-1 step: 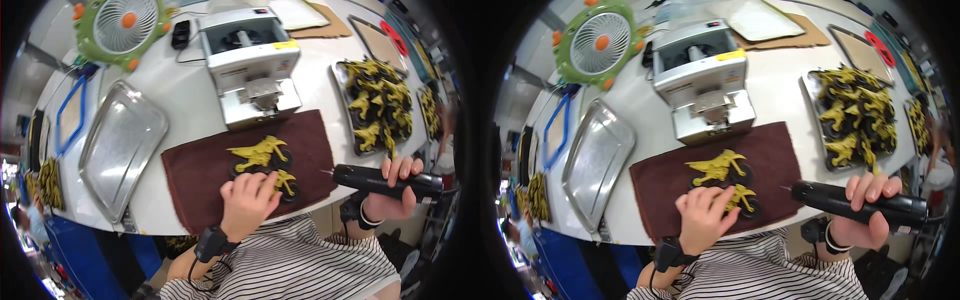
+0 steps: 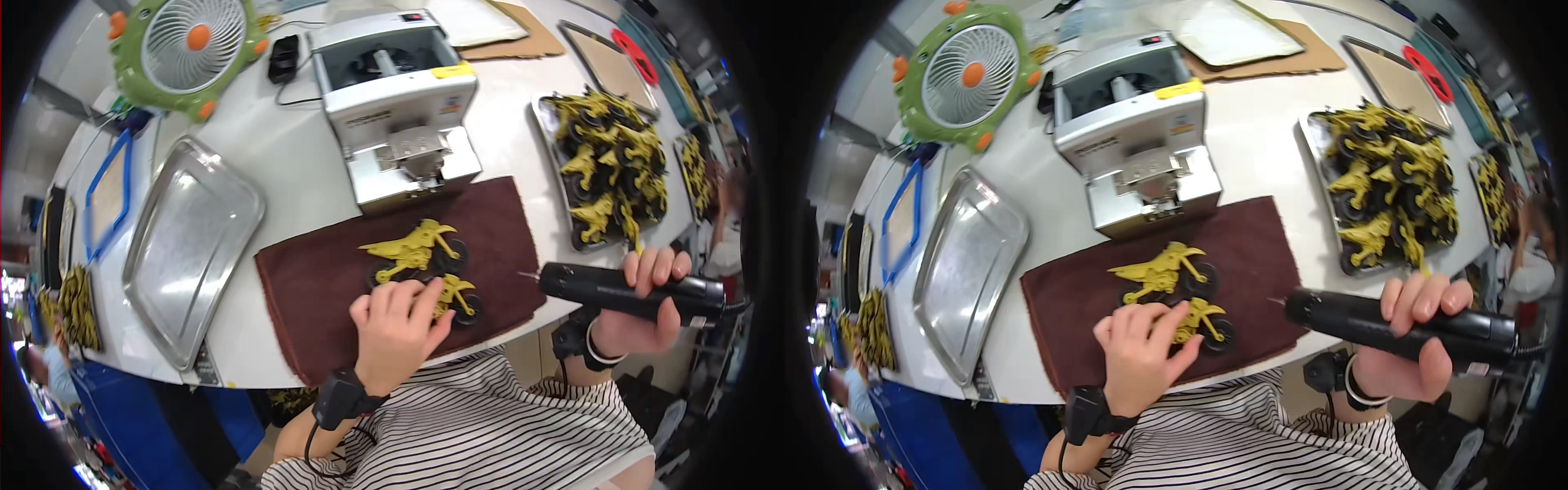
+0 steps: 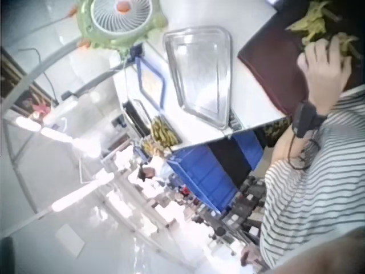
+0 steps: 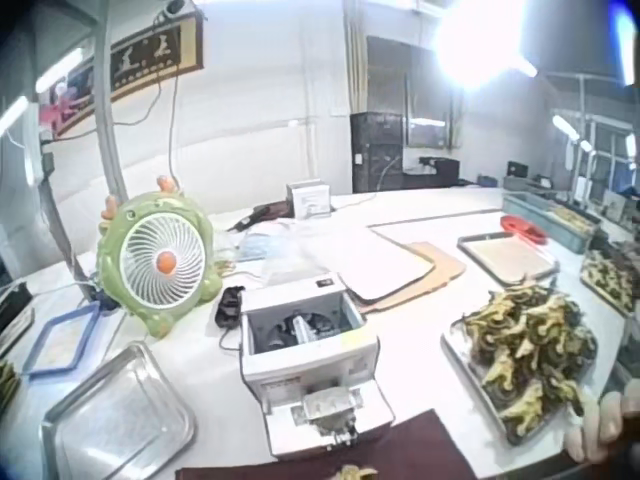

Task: The recorder uses a powered screwdriver and a screw feeder to assemble plastic toy motorcycle components at a factory workbench.

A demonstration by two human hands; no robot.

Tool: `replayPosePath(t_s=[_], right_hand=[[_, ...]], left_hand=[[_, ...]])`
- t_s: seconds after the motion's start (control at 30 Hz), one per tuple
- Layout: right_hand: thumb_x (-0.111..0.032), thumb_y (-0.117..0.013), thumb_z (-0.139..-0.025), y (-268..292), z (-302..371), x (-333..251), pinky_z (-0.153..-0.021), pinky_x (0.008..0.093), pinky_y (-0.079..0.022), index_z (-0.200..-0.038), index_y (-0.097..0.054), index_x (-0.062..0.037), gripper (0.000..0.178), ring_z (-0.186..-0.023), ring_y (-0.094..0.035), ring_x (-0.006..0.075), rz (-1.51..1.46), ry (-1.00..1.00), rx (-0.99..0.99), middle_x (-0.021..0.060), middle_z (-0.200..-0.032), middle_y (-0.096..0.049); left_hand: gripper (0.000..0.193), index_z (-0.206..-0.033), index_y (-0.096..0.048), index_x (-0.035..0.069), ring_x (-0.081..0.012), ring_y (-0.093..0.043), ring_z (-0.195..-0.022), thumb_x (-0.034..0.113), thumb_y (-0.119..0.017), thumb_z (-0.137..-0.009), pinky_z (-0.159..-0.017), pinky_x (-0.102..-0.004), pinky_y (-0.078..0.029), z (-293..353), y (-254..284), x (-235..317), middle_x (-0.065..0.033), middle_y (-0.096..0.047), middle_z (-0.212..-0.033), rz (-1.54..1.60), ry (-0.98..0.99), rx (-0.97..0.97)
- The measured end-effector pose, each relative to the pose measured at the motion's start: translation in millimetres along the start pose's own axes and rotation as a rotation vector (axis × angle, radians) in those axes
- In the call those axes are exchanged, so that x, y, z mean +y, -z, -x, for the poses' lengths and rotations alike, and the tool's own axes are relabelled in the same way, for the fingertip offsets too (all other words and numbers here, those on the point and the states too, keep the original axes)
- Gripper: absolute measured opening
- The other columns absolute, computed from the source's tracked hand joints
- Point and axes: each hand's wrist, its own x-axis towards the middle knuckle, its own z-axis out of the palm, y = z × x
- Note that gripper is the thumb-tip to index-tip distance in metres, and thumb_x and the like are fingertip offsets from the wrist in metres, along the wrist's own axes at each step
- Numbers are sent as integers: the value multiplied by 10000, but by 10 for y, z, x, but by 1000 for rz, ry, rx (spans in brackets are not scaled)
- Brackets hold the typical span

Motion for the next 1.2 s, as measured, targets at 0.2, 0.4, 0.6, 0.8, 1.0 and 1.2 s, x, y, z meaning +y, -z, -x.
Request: replayPosePath(t_s=[0.2,0.4,0.6,0.8,1.0,1.2], right_hand=[[-55,-563,-753,-334,-459,-59,-788,304,-335,-987,-383,-74,295,-823,-426,145,-73,11,-139,54,-927,-410],[-105,-484,-827,-768,-917,271,-733,289,-326,-986,-395,-55,189,-720,-425,102,185,15,-453,25,-853,-417],[-78,-617,-655,-1504,-906,607,-563,299,-440,-843,-521,12,230,-561,-527,183,146,-334,-49,101,-640,-535],[-72,-618,-656,-1592,-819,736,-560,283,-441,-810,-535,18,198,-565,-530,167,193,-314,-80,93,-648,-545],[-93,-468,-827,-1160,-876,981,-707,306,-366,-1014,-420,-32,202,-684,-462,145,609,299,-795,64,-810,-477],[-65,-556,-733,-953,-492,481,-586,278,-375,-913,-389,-82,247,-569,-454,109,145,-178,-490,26,-735,-463]], left_hand=[[462,-941,-625,106,-254,-465,-1001,332,-779,-569,-867,-392,-300,-140,250,65,-48,-529,-1029,78,63,-7],[441,-1010,-638,125,-238,-465,-1013,265,-764,-611,-870,-381,-295,-13,223,-143,-36,-529,-1082,174,17,-132],[492,-1093,-612,151,-239,-440,-992,305,-748,-647,-841,-386,-287,76,220,-245,-21,-497,-1065,172,37,-174],[516,-1115,-594,174,-230,-443,-985,297,-754,-640,-826,-393,-266,59,266,-228,-10,-498,-1047,224,34,-175],[489,-1063,-619,170,-207,-455,-953,259,-771,-607,-811,-373,-252,114,160,-211,16,-525,-1012,149,73,-78],[409,-1045,-618,150,-183,-442,-958,288,-720,-674,-782,-382,-244,96,103,-151,39,-529,-1020,118,62,-62]])
